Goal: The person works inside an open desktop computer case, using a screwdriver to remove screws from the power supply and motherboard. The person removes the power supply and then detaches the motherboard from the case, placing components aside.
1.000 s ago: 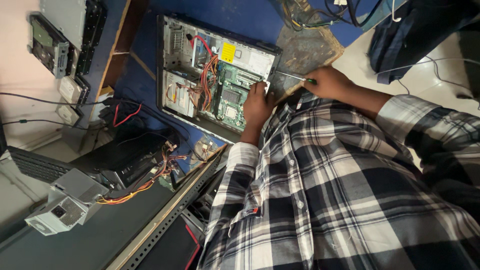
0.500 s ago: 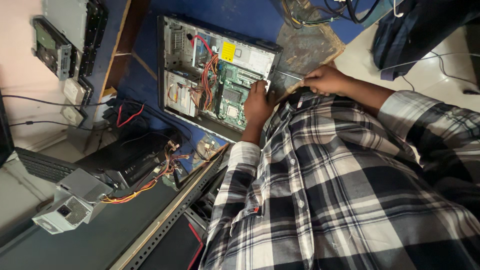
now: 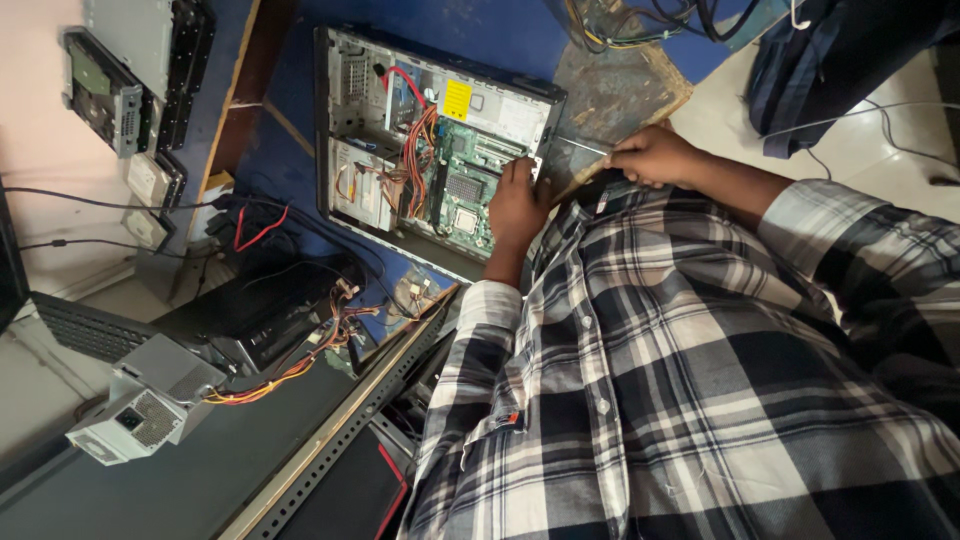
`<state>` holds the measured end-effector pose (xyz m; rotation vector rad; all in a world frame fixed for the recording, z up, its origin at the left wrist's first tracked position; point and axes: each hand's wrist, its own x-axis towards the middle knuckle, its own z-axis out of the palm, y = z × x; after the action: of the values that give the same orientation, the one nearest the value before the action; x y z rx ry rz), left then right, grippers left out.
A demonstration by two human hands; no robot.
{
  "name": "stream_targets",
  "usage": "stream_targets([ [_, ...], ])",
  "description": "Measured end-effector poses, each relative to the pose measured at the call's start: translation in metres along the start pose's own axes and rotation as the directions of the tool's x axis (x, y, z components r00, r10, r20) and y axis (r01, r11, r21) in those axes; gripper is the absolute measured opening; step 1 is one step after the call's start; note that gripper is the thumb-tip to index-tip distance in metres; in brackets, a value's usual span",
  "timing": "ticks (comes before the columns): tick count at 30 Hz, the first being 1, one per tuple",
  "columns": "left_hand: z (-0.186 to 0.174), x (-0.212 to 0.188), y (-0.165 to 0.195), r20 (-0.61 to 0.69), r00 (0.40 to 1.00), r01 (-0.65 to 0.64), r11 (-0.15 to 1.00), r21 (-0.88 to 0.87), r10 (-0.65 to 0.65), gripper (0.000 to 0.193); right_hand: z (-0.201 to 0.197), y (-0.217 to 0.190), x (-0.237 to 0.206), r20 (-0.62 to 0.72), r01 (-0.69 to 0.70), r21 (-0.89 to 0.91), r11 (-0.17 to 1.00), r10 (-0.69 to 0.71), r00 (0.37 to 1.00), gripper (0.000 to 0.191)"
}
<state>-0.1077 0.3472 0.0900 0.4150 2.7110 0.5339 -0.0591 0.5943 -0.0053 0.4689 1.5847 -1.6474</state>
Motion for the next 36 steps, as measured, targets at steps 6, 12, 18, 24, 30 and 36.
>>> stream_targets([
  [6,0.001,0.000,0.001,0.000,1.000,0.000,1.000,-0.018,0.000,0.035,0.000,0.001,0.002,-0.010,-0.001,-0.018,1.000,0.001,1.000,0.032],
  [12,-0.001,0.000,0.002,0.006,1.000,0.009,1.000,-0.009,-0.009,0.034,-0.003,-0.005,0.000,0.006,-0.027,-0.058,0.998,0.027,1.000,0.033],
  [18,0.000,-0.001,0.000,0.005,1.000,0.006,1.000,-0.010,-0.006,0.034,-0.001,-0.002,-0.002,0.004,-0.020,-0.020,1.000,0.021,1.000,0.030],
  [24,0.000,0.001,0.000,0.017,1.000,0.013,1.000,-0.020,-0.013,0.032,-0.003,-0.002,0.004,-0.001,-0.042,-0.058,0.997,0.042,0.999,0.029],
  [30,0.001,0.001,-0.002,0.033,0.999,-0.008,0.999,-0.038,0.010,0.037,-0.001,0.001,-0.008,-0.170,0.230,-0.687,0.689,-0.460,0.871,0.033],
  [36,0.004,-0.001,-0.012,0.041,0.995,-0.090,0.993,-0.083,0.093,0.043,-0.006,0.002,-0.003,-0.082,0.373,-0.637,0.674,-0.541,0.837,0.033],
])
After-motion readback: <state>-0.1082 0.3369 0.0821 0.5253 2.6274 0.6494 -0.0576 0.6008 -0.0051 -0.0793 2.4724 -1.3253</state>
